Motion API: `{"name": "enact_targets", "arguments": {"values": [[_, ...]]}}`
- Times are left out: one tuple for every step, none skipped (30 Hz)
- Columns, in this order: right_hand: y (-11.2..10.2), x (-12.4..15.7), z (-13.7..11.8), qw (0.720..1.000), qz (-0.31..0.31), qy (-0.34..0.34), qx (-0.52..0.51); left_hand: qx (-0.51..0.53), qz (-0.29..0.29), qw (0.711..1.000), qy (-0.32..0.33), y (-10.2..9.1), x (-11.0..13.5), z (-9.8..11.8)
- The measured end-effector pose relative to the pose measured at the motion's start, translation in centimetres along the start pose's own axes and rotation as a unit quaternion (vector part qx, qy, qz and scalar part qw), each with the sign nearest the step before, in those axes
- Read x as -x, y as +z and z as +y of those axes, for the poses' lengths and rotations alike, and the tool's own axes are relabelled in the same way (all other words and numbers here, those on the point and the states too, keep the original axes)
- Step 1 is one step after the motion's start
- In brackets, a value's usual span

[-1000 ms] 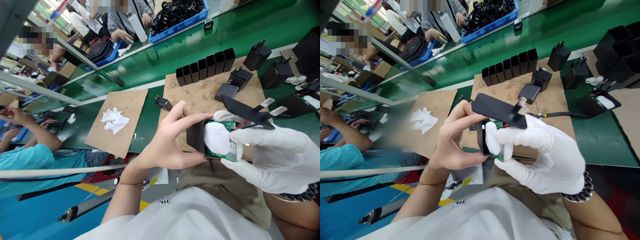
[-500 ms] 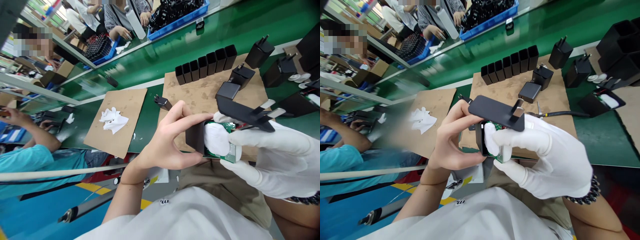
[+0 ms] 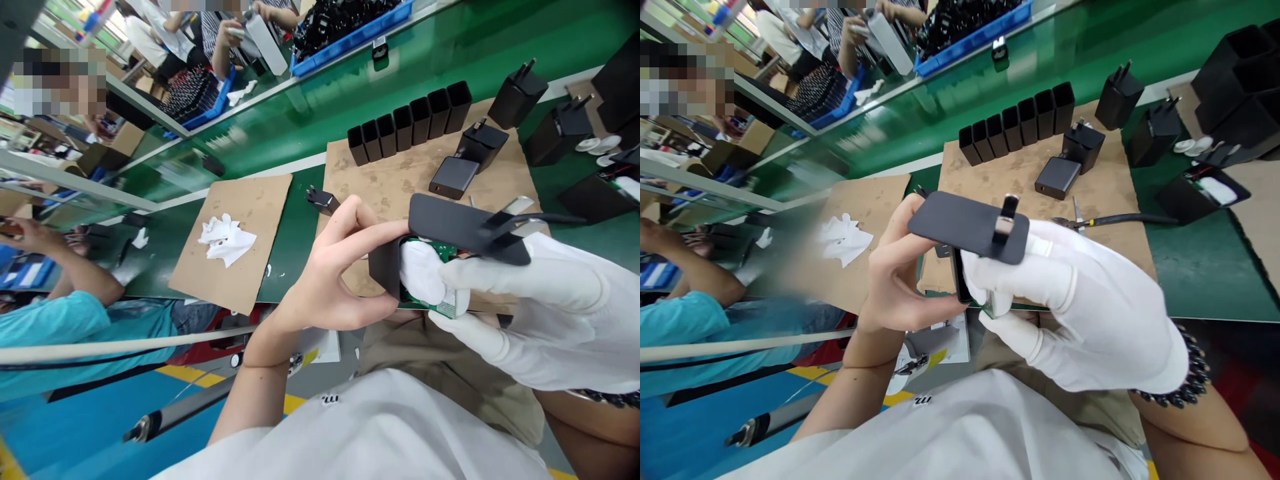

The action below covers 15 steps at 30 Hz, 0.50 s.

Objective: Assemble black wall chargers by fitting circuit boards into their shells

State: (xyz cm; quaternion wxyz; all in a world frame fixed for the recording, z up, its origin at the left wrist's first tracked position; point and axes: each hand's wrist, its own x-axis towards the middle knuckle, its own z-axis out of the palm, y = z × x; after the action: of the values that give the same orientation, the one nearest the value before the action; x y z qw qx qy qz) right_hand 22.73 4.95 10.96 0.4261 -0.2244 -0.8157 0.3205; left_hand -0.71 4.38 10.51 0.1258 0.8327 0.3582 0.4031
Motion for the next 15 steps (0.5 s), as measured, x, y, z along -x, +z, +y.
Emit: {"name": "enact_targets", "arguments": {"values": [[0.02,-0.02,0.00,1.000,-0.006,-0.019,0.014,0.007,0.000,1.000,0.002,0.02,-0.01,-0.09],[0.04,-0.01,-0.01,0.999,-0.012,-0.036,0.032,0.014,-0.001,1.000,0.005,0.04,-0.04,-0.15],[0.08,0.03,-0.04,0.997,-0.017,-0.047,0.051,0.019,0.000,1.000,0.008,0.06,-0.08,-0.16],[0.13,0.10,-0.08,0.996,-0.021,-0.052,0.068,0.022,0.001,1.000,0.011,0.08,-0.14,-0.13],[0.20,0.19,-0.13,0.995,-0.026,-0.050,0.079,0.025,0.004,1.000,0.017,0.11,-0.19,-0.08],[0.27,0.30,-0.19,0.995,-0.027,-0.043,0.084,0.028,0.010,0.999,0.023,0.15,-0.22,-0.03],[0.34,0.42,-0.26,0.995,-0.029,-0.035,0.087,0.029,0.015,0.999,0.027,0.20,-0.21,0.00],[0.41,0.52,-0.33,0.995,-0.026,-0.031,0.092,0.027,0.019,0.999,0.026,0.25,-0.17,0.01],[0.47,0.60,-0.39,0.994,-0.021,-0.028,0.100,0.023,0.020,0.999,0.021,0.30,-0.08,-0.01],[0.50,0.65,-0.45,0.993,-0.014,-0.026,0.112,0.017,0.019,1.000,0.013,0.35,0.03,-0.07],[0.51,0.66,-0.51,0.992,-0.006,-0.025,0.126,0.009,0.015,1.000,0.002,0.39,0.16,-0.16],[0.47,0.64,-0.55,0.990,-0.002,-0.025,0.139,0.001,0.009,1.000,-0.006,0.43,0.28,-0.26],[0.40,0.58,-0.58,0.989,-0.001,-0.029,0.146,-0.001,0.004,1.000,-0.009,0.46,0.39,-0.36],[0.29,0.50,-0.58,0.989,-0.003,-0.033,0.144,-0.001,0.001,1.000,-0.009,0.49,0.47,-0.46],[0.14,0.39,-0.57,0.990,-0.008,-0.035,0.134,0.001,-0.002,1.000,-0.007,0.53,0.52,-0.54]]}}
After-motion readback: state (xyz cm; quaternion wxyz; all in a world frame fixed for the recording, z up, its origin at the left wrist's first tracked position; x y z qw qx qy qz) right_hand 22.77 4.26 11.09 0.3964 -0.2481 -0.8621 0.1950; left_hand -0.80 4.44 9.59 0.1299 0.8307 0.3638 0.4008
